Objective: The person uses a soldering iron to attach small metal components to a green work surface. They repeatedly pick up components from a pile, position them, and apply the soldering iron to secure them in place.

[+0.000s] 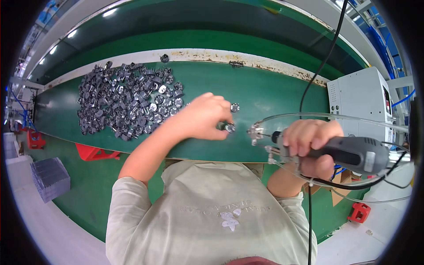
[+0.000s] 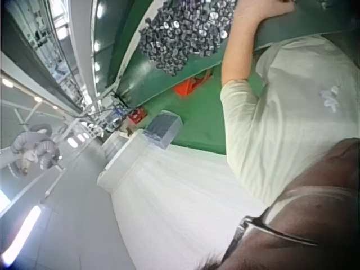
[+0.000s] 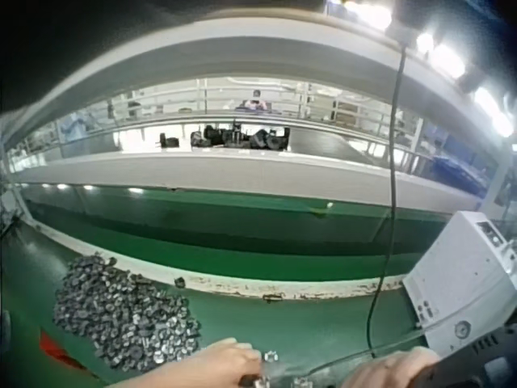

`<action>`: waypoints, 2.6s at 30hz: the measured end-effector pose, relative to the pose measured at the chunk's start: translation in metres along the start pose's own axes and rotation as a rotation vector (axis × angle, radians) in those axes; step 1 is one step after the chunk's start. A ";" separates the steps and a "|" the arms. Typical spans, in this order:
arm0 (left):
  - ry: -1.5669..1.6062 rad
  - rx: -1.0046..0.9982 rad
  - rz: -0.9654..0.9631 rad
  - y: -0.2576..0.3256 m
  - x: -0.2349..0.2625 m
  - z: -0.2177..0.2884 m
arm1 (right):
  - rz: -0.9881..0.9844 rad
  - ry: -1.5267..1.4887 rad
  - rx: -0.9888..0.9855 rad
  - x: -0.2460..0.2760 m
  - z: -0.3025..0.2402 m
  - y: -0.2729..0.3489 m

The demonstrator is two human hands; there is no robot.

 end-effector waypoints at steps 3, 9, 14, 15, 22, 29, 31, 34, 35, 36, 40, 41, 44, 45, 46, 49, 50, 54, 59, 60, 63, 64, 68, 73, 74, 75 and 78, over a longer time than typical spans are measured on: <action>-0.069 0.186 0.006 -0.026 0.043 -0.033 | 0.005 0.105 0.050 0.009 -0.006 0.005; -0.294 0.610 0.318 -0.068 0.068 -0.178 | 0.096 0.048 -0.076 0.007 0.034 -0.003; -0.129 0.248 0.291 -0.056 0.037 -0.076 | 0.093 0.151 -0.008 0.025 0.025 0.013; 0.019 0.257 0.125 -0.048 0.029 -0.049 | 0.107 0.150 0.015 0.024 0.023 0.016; 0.103 0.173 0.136 -0.010 -0.045 -0.005 | 0.093 0.088 0.028 0.019 0.026 0.012; 0.175 0.115 0.209 -0.006 -0.048 0.007 | 0.091 0.109 -0.006 0.017 0.044 0.006; 0.161 0.108 0.186 -0.003 -0.050 0.003 | 0.095 0.106 -0.007 0.014 0.047 0.005; 0.150 0.095 0.185 -0.002 -0.051 0.002 | 0.077 0.118 -0.007 0.012 0.047 0.003; 0.149 0.090 0.188 -0.002 -0.051 0.003 | 0.068 0.122 -0.002 0.014 0.048 0.004; 0.149 0.090 0.188 -0.002 -0.051 0.003 | 0.058 0.126 0.004 0.015 0.048 0.004; 0.141 0.088 0.194 -0.002 -0.051 0.002 | 0.061 0.135 0.013 0.011 0.048 0.003; 0.136 0.087 0.196 -0.001 -0.051 0.002 | 0.066 0.133 0.014 0.010 0.048 0.003; 0.146 0.078 0.199 0.000 -0.052 0.001 | 0.061 0.144 0.011 0.010 0.047 0.004; 0.152 0.082 0.199 0.000 -0.052 0.001 | 0.056 0.150 0.009 0.010 0.047 0.003; 0.158 0.085 0.196 0.000 -0.053 0.001 | 0.060 0.151 0.006 0.010 0.047 0.004; 0.162 0.084 0.203 0.000 -0.054 0.000 | 0.068 0.157 -0.008 0.008 0.046 0.004; 0.161 0.082 0.207 0.000 -0.054 0.000 | 0.070 0.160 -0.017 0.006 0.045 0.003; 0.152 0.079 0.202 0.000 -0.053 0.000 | 0.077 0.160 -0.015 0.006 0.045 0.003; 0.157 0.087 0.195 -0.002 -0.051 0.001 | 0.090 0.149 -0.047 0.007 0.043 0.003; 0.162 0.093 0.197 -0.002 -0.051 0.002 | 0.090 0.152 -0.054 0.007 0.043 0.002; 0.164 0.102 0.194 -0.002 -0.052 0.003 | 0.079 0.166 -0.037 0.007 0.044 0.003; 0.155 0.106 0.189 -0.001 -0.051 0.002 | 0.096 0.170 -0.048 0.006 0.045 0.002; 0.102 0.022 0.222 0.001 -0.059 -0.002 | 0.066 0.287 -0.083 -0.004 0.045 0.004; 0.083 -0.023 0.257 -0.002 -0.054 0.002 | 0.014 0.421 -0.080 -0.022 0.050 -0.007; 0.105 -0.006 0.263 0.000 -0.055 0.005 | -0.008 0.454 -0.060 -0.021 0.052 -0.005; 0.126 0.000 0.258 0.001 -0.051 0.004 | -0.027 0.487 -0.040 -0.020 0.055 -0.006; 0.098 -0.022 0.279 0.001 -0.053 -0.003 | 0.045 0.263 -0.078 -0.010 0.054 0.000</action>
Point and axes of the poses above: each hand's wrist, its own y-axis away from the middle knuckle, its own x-axis out of the back of the hand, z = x × y, the point moved 2 cm from there along -y, towards the middle knuckle, and after that the axes turned 10 degrees about -x, right-handed, at the moved point
